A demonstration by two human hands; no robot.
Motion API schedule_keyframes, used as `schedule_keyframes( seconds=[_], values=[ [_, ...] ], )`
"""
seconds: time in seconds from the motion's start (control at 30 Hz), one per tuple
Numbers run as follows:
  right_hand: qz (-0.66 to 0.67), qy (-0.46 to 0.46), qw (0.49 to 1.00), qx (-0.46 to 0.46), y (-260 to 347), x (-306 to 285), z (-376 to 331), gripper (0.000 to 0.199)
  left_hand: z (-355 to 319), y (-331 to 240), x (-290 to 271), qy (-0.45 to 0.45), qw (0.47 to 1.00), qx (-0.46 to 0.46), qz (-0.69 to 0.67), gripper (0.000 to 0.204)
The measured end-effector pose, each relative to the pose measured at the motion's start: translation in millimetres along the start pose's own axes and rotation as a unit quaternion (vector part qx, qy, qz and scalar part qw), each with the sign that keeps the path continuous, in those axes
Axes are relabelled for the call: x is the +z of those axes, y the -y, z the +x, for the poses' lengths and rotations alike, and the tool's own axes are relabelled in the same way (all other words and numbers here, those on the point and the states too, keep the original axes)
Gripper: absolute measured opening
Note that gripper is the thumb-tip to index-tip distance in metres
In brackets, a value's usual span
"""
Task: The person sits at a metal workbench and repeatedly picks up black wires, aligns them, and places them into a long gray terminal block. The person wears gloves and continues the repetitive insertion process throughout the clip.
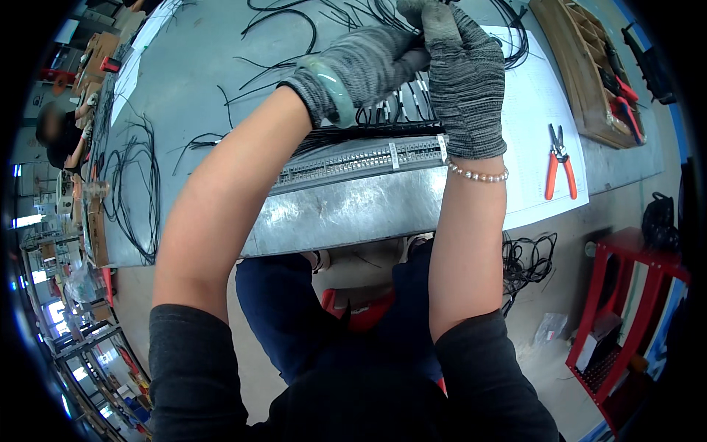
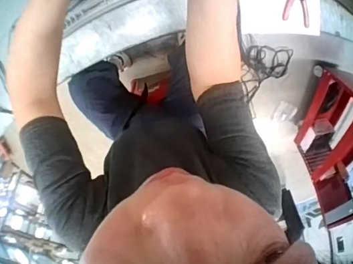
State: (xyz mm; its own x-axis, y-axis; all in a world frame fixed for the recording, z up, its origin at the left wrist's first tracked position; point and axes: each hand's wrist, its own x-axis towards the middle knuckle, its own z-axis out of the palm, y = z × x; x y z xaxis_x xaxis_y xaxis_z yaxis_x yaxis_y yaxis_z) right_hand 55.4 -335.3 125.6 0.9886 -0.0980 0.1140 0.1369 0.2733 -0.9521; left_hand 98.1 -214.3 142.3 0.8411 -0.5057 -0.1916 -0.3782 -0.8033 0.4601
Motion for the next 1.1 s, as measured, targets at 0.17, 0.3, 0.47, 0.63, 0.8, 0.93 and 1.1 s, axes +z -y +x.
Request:
schedule_keyframes(
  seconds=[0.17,0.3,0.47,0.63,0.8,0.93,1.1],
  values=[
    [-0.042,-0.056,0.988,-0.139,-24.2,-11.8,14.9,0.034,9.3,47.4,45.2,0.029,0.997,-0.069,-0.009,0.033],
    [-0.044,-0.04,0.994,-0.095,-8.7,2.9,7.0,0.029,-9.0,103.5,92.1,0.013,0.991,-0.128,0.032,0.05],
    [-0.333,-0.035,0.934,-0.129,-65.9,-21.8,20.4,0.032,-3.3,103.0,91.7,0.047,0.974,-0.169,-0.143,0.05],
    [-0.578,0.228,0.769,0.152,-92.9,-14.5,12.5,0.021,-8.7,117.9,94.6,0.026,0.983,-0.156,-0.095,0.036],
    [-0.604,0.27,0.729,0.176,-104.5,-10.0,9.9,0.018,-17.8,108.1,80.1,0.104,0.976,-0.183,-0.063,0.034],
    [-0.602,0.271,0.729,0.183,-102.8,-8.8,9.6,0.018,-27.7,106.2,78.5,0.128,0.976,-0.155,-0.084,0.032],
    [-0.599,0.274,0.73,0.182,-110.1,-8.5,12.4,0.018,-28.1,104.1,86.4,0.108,0.979,-0.159,-0.072,0.03]
  ],
)
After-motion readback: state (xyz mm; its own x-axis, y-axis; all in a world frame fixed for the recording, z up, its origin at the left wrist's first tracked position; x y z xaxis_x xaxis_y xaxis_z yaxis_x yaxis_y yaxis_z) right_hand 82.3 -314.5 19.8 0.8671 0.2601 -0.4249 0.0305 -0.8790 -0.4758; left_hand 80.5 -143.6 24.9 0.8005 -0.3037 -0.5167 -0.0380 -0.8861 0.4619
